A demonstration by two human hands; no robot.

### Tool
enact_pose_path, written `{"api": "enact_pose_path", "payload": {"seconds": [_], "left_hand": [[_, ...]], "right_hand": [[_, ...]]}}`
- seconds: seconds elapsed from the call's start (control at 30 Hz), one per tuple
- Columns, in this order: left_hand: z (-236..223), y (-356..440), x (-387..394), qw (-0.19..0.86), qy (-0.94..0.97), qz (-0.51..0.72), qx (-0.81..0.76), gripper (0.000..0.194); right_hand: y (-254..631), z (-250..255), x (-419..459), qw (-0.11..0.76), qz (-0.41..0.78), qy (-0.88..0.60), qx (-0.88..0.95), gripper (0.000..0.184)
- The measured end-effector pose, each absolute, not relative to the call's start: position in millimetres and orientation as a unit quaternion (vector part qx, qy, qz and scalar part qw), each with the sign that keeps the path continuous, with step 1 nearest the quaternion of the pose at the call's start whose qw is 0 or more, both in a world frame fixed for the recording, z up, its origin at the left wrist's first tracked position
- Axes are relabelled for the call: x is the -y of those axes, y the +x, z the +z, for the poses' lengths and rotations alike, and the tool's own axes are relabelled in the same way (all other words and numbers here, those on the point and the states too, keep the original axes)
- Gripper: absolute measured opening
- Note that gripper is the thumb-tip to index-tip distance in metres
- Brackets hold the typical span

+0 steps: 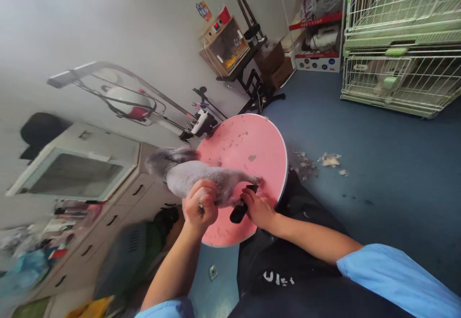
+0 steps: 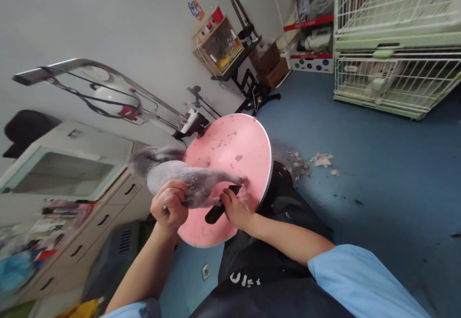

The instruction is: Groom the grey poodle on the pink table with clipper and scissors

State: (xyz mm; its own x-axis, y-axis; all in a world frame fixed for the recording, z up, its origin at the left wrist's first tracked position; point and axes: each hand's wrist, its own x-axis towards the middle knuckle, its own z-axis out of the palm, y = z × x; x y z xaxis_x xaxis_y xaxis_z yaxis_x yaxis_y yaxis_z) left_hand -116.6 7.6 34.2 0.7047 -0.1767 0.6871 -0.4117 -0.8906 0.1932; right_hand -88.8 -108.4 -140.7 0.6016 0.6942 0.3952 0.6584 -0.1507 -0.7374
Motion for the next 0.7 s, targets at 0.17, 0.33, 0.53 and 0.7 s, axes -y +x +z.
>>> {"api": "enact_pose_path", "payload": {"seconds": [0.17, 0.33, 0.53, 0.7], "left_hand": [[32.0, -117.2, -6.8, 0.169, 0.906, 0.350, 0.166, 0.040], [28.9, -119.4, -5.2, 0.192, 0.903, 0.348, 0.164, 0.039], [22.2, -131.1, 5.1, 0.176, 0.899, 0.367, 0.162, 0.036], [-35.3, -155.5, 25.2, 0.222, 0.890, 0.352, 0.187, 0.022]], "right_hand": [[-89.6, -151.2, 110.5, 0.516, -0.051, -0.716, 0.468, 0.037], [-82.7, -175.2, 107.9, 0.471, 0.012, -0.768, 0.434, 0.035], [-70.1, -173.0, 119.0, 0.521, 0.003, -0.717, 0.462, 0.037], [-35.3, -173.5, 169.7, 0.670, 0.144, -0.602, 0.409, 0.034]]}}
